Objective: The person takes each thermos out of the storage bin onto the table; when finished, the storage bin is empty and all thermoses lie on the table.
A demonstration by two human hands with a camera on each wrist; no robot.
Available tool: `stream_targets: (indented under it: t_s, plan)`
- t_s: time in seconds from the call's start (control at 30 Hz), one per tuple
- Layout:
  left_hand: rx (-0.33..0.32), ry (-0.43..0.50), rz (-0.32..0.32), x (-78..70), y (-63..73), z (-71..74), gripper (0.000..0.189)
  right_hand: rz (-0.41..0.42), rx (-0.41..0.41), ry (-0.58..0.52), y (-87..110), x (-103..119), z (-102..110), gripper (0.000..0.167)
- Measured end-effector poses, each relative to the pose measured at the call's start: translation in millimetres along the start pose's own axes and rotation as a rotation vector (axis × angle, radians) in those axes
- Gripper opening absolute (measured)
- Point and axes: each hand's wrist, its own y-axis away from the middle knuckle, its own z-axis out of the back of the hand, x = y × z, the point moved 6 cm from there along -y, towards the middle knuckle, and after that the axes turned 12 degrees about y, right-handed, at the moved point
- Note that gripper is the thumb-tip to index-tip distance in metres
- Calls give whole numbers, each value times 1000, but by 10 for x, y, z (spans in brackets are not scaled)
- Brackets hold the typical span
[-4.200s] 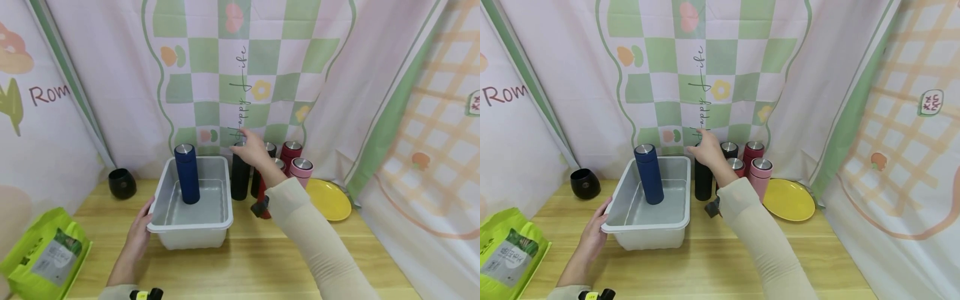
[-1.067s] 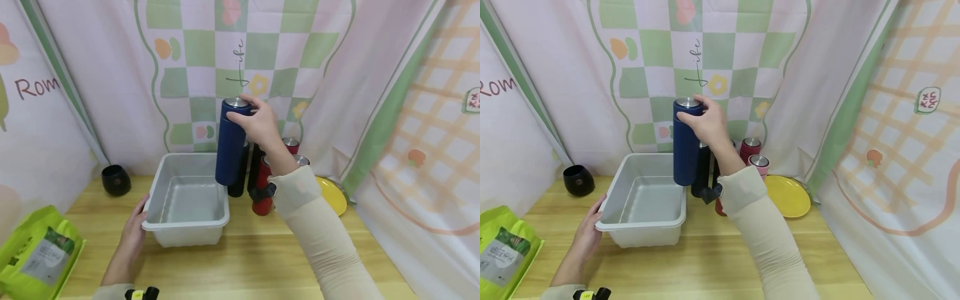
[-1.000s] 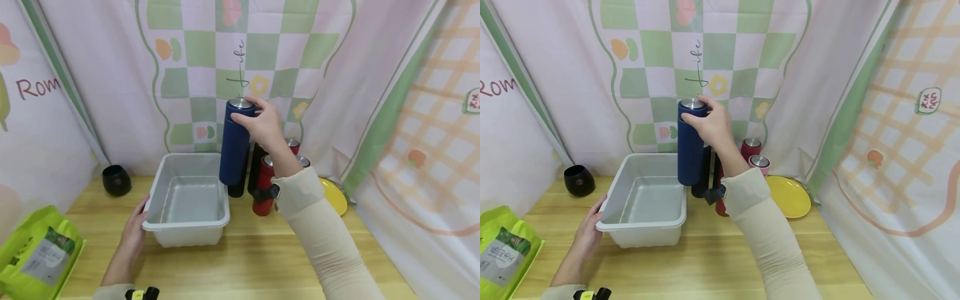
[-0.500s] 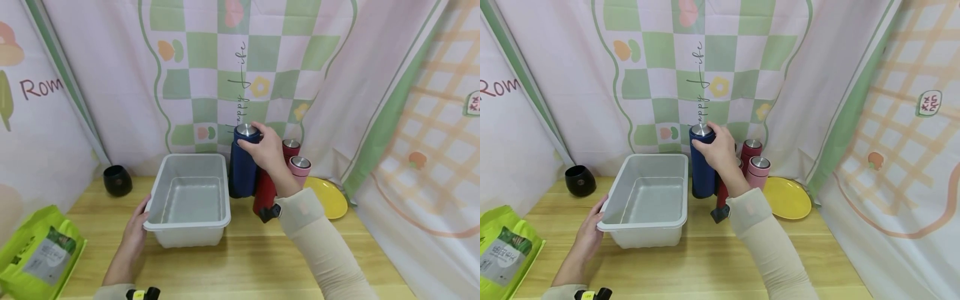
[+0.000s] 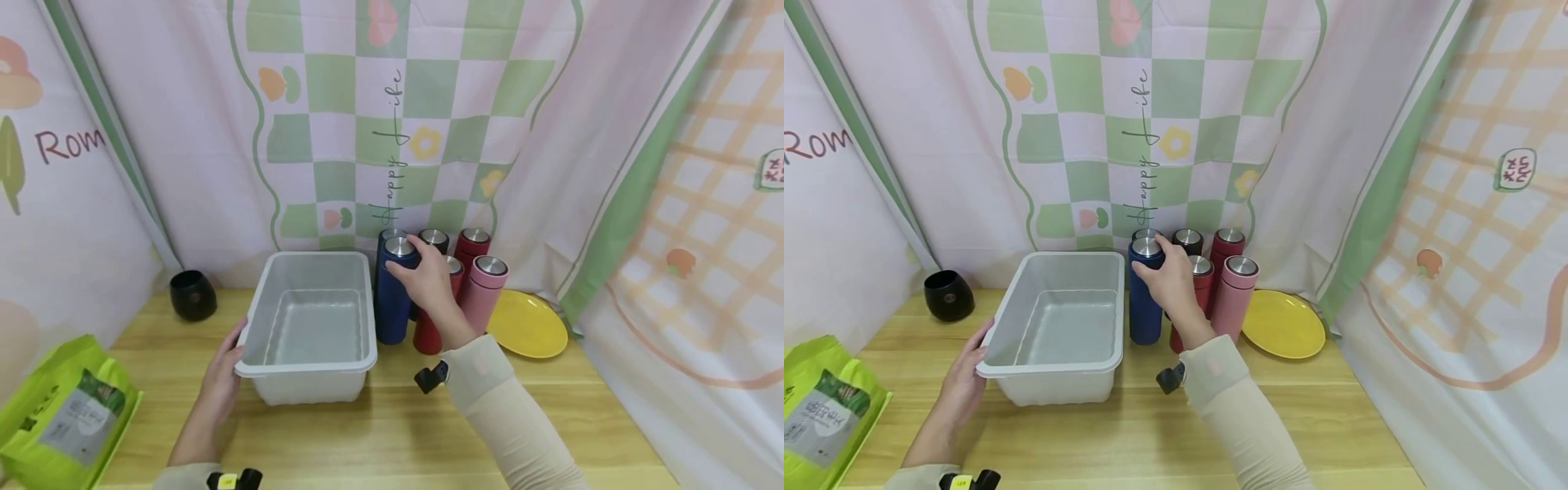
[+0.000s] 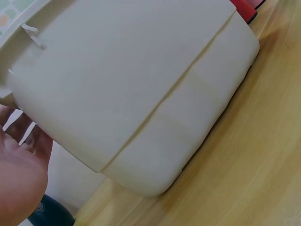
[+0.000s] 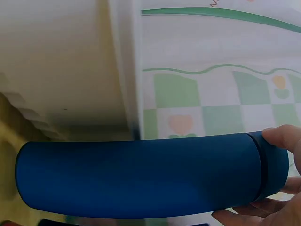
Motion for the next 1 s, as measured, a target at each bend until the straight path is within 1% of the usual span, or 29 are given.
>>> stream_targets:
  t_s: [0.17,0.37,0.6,0.8,1.0]
  plan:
    - [2,-17,15,0,-4,-11,52,-16,17,-6,31,-86,-129,67]
    - [3,-20,18,-5,2,-16,52,-26,7,-16,76,-151,-219,68]
    - [3,-18,20,-3,-7,-12,52,-35,15,-14,93,-189,-271,68]
    - [27,-33,16,-6,4,-12,52,-54,21,-5,100,-207,-290,68]
    - [21,-44,8,-46,-7,8,51,-50,39,-17,76,-178,-316,67]
